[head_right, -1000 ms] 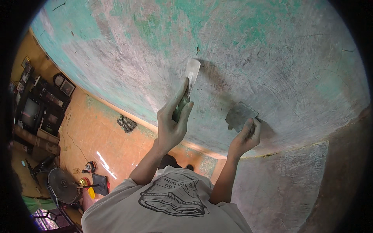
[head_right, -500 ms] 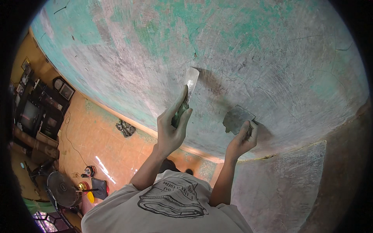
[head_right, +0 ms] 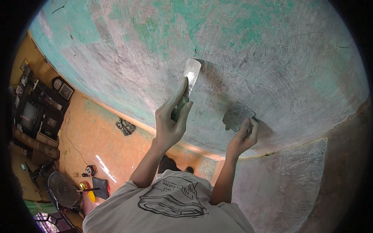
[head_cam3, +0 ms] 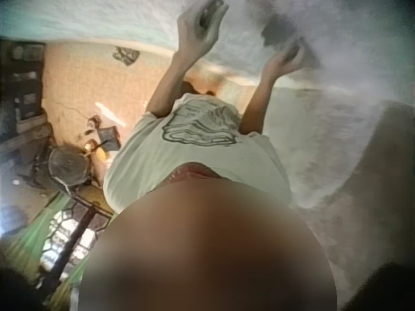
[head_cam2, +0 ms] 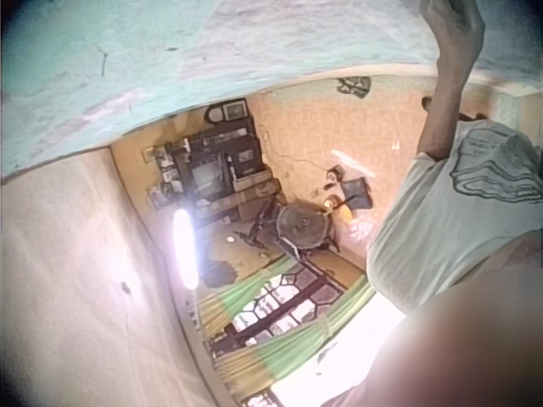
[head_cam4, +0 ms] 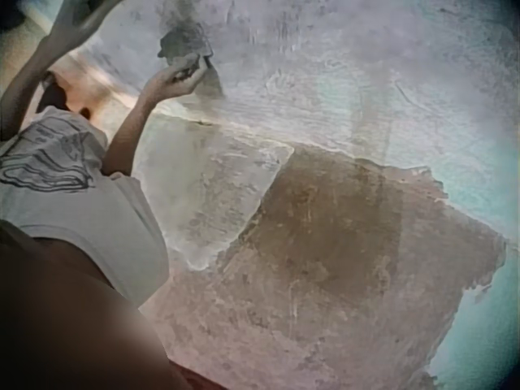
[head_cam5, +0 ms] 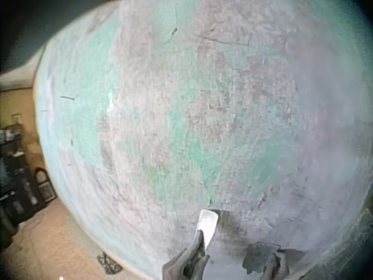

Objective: Patching and smoothing a wall using a putty knife and a hawk.

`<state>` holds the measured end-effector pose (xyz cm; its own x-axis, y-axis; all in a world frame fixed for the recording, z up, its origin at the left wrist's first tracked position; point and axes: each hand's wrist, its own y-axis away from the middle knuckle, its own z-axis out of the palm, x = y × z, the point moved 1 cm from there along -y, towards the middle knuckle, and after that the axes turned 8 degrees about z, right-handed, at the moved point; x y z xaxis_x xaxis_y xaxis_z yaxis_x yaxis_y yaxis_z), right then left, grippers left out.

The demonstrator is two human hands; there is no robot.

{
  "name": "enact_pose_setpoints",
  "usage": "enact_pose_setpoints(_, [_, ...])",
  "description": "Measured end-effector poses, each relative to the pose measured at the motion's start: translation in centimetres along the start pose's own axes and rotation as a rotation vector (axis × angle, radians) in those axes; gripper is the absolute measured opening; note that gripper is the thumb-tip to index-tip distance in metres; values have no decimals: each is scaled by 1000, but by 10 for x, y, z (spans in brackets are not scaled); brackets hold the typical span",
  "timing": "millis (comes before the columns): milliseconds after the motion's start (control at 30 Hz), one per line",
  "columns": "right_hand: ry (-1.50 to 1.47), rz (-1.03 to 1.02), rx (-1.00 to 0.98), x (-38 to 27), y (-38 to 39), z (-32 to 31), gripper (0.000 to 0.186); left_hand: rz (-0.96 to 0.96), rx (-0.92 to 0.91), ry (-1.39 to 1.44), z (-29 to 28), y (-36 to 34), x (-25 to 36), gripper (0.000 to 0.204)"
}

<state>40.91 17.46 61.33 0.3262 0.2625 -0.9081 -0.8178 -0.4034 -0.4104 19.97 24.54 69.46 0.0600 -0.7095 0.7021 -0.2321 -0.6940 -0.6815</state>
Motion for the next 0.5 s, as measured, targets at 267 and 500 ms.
enact_pose_setpoints(267, [-20,-17,4,2,0,2,22,102,50,8,2,-1,-9,56])
enact_pose_setpoints(500, [7,4,-4,4,-1,1,21,174,73,-24,7,5,-16,57])
